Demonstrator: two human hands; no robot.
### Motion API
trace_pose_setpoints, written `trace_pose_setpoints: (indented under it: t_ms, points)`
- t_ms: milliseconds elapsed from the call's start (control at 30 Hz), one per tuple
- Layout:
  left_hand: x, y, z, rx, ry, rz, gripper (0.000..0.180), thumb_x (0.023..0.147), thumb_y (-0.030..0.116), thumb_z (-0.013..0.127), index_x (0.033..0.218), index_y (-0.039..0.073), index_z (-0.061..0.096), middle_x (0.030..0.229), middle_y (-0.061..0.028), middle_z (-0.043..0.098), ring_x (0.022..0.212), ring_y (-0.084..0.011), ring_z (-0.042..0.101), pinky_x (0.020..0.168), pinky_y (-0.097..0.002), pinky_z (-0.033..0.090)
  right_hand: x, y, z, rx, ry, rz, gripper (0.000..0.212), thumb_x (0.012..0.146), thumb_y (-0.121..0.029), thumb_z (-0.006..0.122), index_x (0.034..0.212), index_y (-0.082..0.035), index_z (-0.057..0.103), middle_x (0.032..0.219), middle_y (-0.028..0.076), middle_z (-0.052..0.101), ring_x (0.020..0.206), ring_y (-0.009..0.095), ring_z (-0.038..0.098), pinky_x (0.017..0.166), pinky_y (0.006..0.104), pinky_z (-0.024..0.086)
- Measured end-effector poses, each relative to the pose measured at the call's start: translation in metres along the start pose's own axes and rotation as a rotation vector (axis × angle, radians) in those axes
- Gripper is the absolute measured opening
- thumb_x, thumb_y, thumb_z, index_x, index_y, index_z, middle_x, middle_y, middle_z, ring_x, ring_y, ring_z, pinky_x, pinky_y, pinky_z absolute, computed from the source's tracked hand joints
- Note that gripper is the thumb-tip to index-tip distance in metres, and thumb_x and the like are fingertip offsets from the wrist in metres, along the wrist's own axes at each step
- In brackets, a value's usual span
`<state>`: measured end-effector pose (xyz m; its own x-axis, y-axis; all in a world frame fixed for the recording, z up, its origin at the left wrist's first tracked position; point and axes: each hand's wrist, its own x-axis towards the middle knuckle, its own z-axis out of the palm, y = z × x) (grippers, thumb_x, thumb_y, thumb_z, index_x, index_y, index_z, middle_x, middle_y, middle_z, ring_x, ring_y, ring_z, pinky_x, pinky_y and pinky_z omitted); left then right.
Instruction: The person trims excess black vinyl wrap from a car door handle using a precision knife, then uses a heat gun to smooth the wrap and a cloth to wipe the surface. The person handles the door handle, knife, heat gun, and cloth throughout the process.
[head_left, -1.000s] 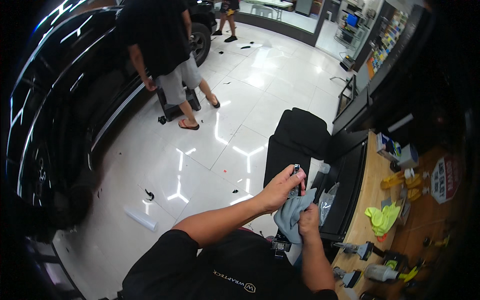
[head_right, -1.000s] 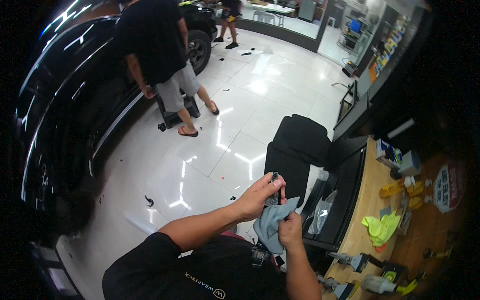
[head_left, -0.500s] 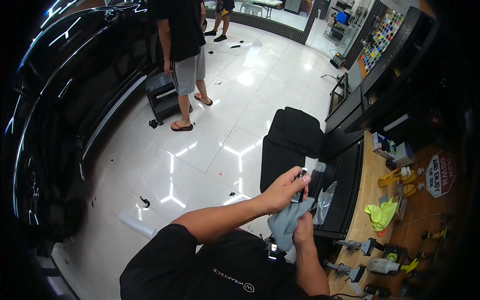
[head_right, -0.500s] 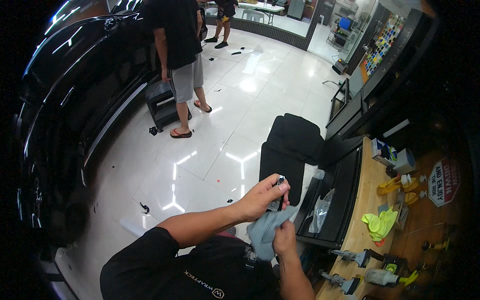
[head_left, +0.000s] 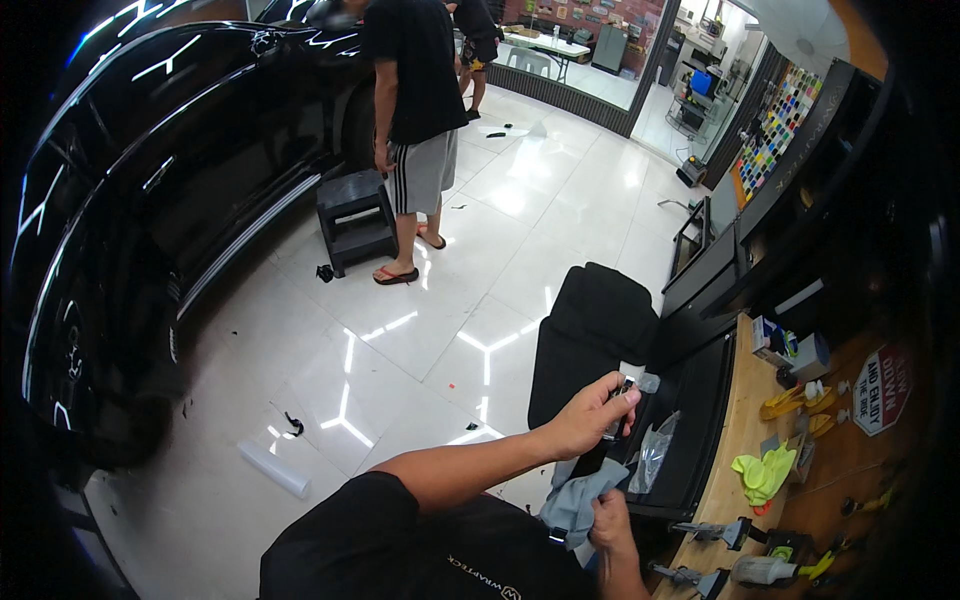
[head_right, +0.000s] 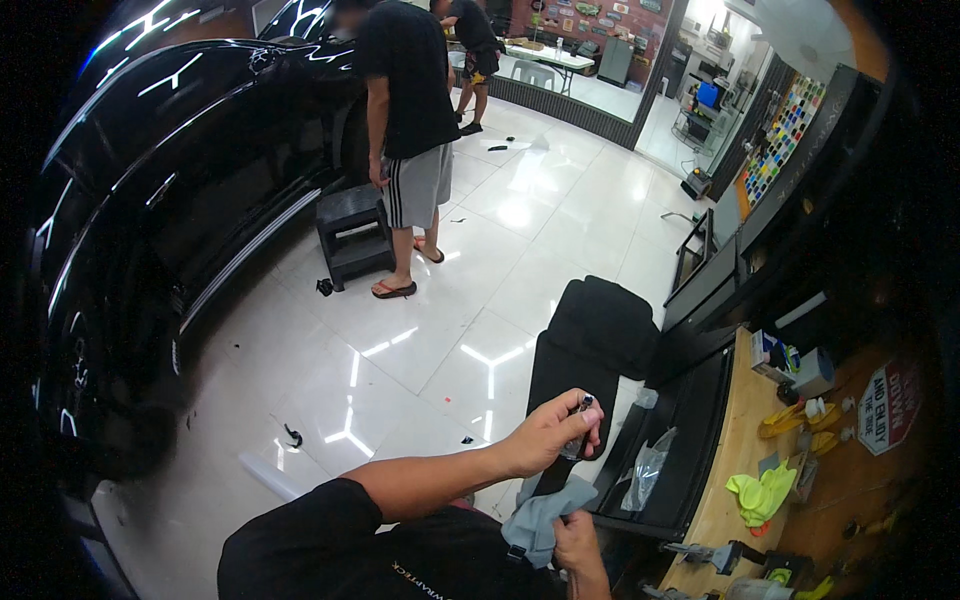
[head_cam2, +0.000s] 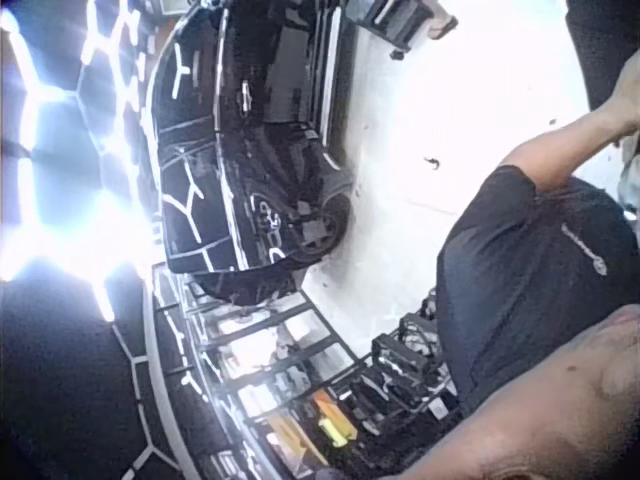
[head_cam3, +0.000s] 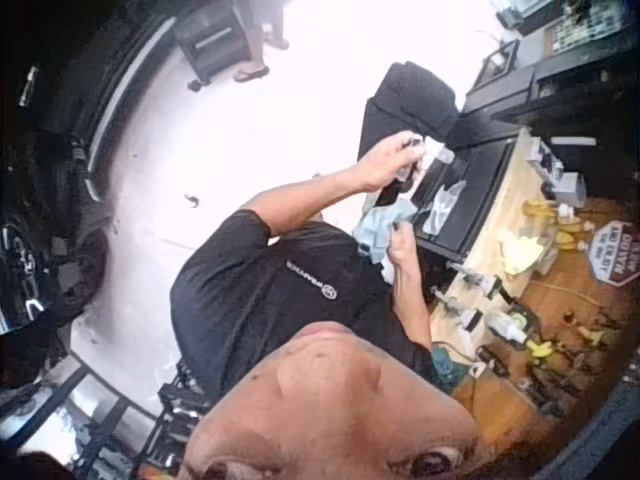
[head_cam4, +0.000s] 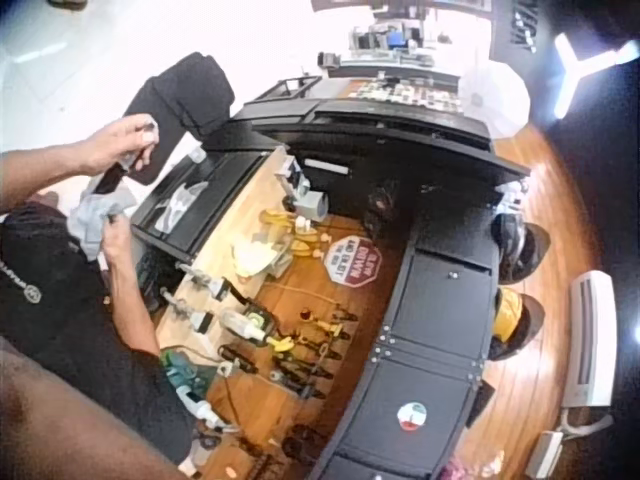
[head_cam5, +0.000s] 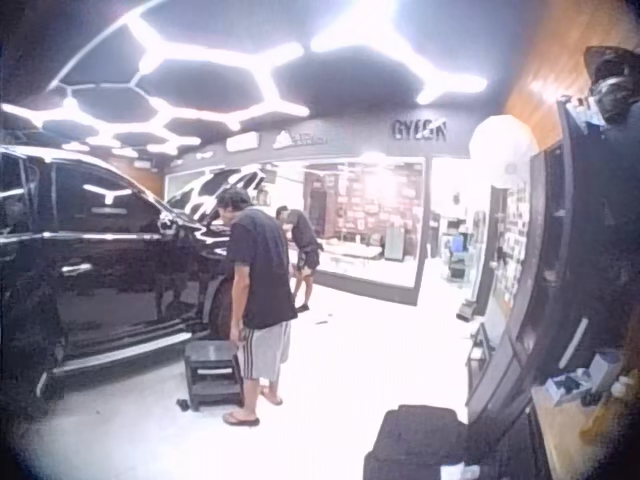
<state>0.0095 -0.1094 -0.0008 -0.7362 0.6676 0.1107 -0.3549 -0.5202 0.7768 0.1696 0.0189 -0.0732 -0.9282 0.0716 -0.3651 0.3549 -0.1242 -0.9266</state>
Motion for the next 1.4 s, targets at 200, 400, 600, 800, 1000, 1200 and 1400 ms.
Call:
trace_pose_setpoints:
  t_ms: [200, 400, 600, 800, 1000, 1200, 1400]
  points:
    - [-0.007, -0.016, 0.003, 0.025, -0.074, -0.003, 0.020, 0.099, 0.025, 0.049, 0.105, 0.006, 0.048, 0.084, -0.0016, 0.052, 0.076, -0.0089, 0.052, 0.072, -0.0247, 0.045, -0.009, -0.005, -0.016, 0.103, -0.213, 0.230, 0.020, 0.086, 0.001, 0.049, 0.100, 0.002, 0.063, 0.096, 0.005, 0.065, 0.090, 0.016, 0.062, 0.084, 0.0303, 0.049]
    - [-0.014, -0.023, 0.017, 0.325, -0.158, 0.031, 0.024, 0.097, 0.025, 0.052, 0.105, 0.003, 0.050, 0.084, -0.0052, 0.051, 0.075, -0.0121, 0.051, 0.070, -0.0275, 0.044, -0.016, -0.016, 0.022, 0.029, -0.060, -0.074, 0.023, 0.082, -0.002, 0.055, 0.103, 0.004, 0.060, 0.096, 0.005, 0.064, 0.088, 0.017, 0.060, 0.081, 0.0292, 0.047]
    - [-0.020, -0.018, 0.029, 0.679, -0.164, 0.057, 0.031, 0.096, 0.030, 0.053, 0.105, 0.000, 0.050, 0.086, -0.0137, 0.054, 0.078, -0.0216, 0.053, 0.073, -0.0332, 0.043, -0.004, -0.016, 0.032, -0.154, 0.143, -0.153, 0.049, 0.079, -0.004, 0.062, 0.125, 0.001, 0.046, 0.116, 0.007, 0.054, 0.106, 0.017, 0.054, 0.090, 0.0304, 0.044]
    - [-0.010, -0.029, 0.029, 0.728, -0.194, 0.146, 0.032, 0.097, 0.032, 0.051, 0.105, 0.001, 0.049, 0.085, -0.0139, 0.054, 0.079, -0.0224, 0.054, 0.074, -0.0349, 0.044, 0.007, -0.033, 0.029, -0.276, 0.313, -0.480, 0.051, 0.083, -0.011, 0.069, 0.127, 0.002, 0.046, 0.120, 0.009, 0.054, 0.107, 0.017, 0.055, 0.092, 0.0303, 0.043]
    - [-0.017, -0.037, 0.013, 0.395, -0.293, -0.242, 0.028, 0.099, 0.031, 0.049, 0.107, 0.003, 0.047, 0.090, -0.0038, 0.055, 0.085, -0.0093, 0.053, 0.079, -0.0272, 0.045, -0.001, -0.026, 0.028, -0.101, 0.325, -0.431, 0.040, 0.080, -0.002, 0.064, 0.118, 0.001, 0.052, 0.114, 0.010, 0.057, 0.106, 0.017, 0.055, 0.090, 0.0309, 0.043]
    - [-0.011, -0.026, 0.019, 0.381, -0.193, -0.177, 0.028, 0.099, 0.028, 0.050, 0.111, 0.003, 0.047, 0.092, -0.0041, 0.055, 0.089, -0.0101, 0.054, 0.082, -0.0272, 0.045, 0.000, -0.038, 0.035, -0.128, 0.314, -0.331, 0.040, 0.077, -0.003, 0.063, 0.116, 0.003, 0.053, 0.109, 0.011, 0.060, 0.102, 0.019, 0.057, 0.087, 0.0311, 0.044]
    - [0.001, -0.015, 0.022, 0.455, -0.199, -0.182, 0.025, 0.099, 0.024, 0.051, 0.112, 0.004, 0.046, 0.094, -0.0035, 0.054, 0.089, -0.0089, 0.055, 0.081, -0.0253, 0.046, 0.006, -0.022, 0.010, -0.326, 0.230, -0.372, 0.040, 0.076, -0.004, 0.062, 0.114, 0.003, 0.054, 0.101, 0.010, 0.064, 0.093, 0.018, 0.060, 0.080, 0.0305, 0.047]
